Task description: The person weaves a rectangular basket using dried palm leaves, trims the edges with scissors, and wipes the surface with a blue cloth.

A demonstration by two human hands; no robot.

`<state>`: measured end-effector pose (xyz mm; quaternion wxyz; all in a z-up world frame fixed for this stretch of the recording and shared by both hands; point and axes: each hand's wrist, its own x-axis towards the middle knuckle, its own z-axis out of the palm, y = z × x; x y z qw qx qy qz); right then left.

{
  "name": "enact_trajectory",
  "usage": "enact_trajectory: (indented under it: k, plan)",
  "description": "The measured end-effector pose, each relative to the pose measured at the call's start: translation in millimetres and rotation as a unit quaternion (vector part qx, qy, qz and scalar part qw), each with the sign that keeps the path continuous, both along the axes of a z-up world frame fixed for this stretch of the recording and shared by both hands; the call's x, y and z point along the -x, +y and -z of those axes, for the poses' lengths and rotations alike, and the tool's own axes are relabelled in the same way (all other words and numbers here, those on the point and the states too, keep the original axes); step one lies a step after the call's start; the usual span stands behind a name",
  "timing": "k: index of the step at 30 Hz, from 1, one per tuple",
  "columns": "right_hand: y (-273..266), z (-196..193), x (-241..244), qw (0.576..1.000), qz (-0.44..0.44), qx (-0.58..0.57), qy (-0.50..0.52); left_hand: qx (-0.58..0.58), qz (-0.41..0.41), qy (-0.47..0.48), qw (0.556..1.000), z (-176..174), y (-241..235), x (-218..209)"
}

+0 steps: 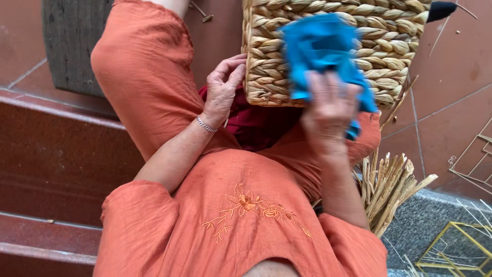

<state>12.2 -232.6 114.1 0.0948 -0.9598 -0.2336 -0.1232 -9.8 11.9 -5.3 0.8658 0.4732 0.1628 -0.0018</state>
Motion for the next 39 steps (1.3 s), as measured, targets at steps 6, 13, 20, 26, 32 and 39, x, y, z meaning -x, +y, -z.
enact_trajectory:
  k: [6, 13, 20, 26, 32, 39]
  plan:
    - [-43.7, -15.0, -11.9, 0.987, 0.147, -0.05, -0.051, -0.052, 0.024, 0.001, 0.998, 8.1, -0.8, -0.9]
    - [80.9, 18.3, 57.2, 0.993, -0.013, -0.12, 0.012, 0.018, 0.032, -0.054, 0.998, 11.4, -4.6, 8.4]
    - [-64.4, 38.0, 34.8, 0.977, 0.194, -0.074, -0.051, -0.198, 0.052, -0.062, 0.977, -16.9, -18.9, -4.3]
    - [-77.7, 57.4, 27.1, 0.958, 0.265, -0.103, -0.043, -0.221, 0.063, -0.061, 0.971, -14.3, -39.5, -5.2]
    - [66.8, 40.8, 78.5, 0.983, 0.029, -0.179, 0.012, -0.237, 0.075, -0.114, 0.962, 10.1, -20.5, -9.6]
    - [-52.1, 68.2, 55.3, 0.965, 0.225, -0.122, -0.06, -0.388, 0.087, -0.088, 0.913, -15.8, -23.8, -6.7]
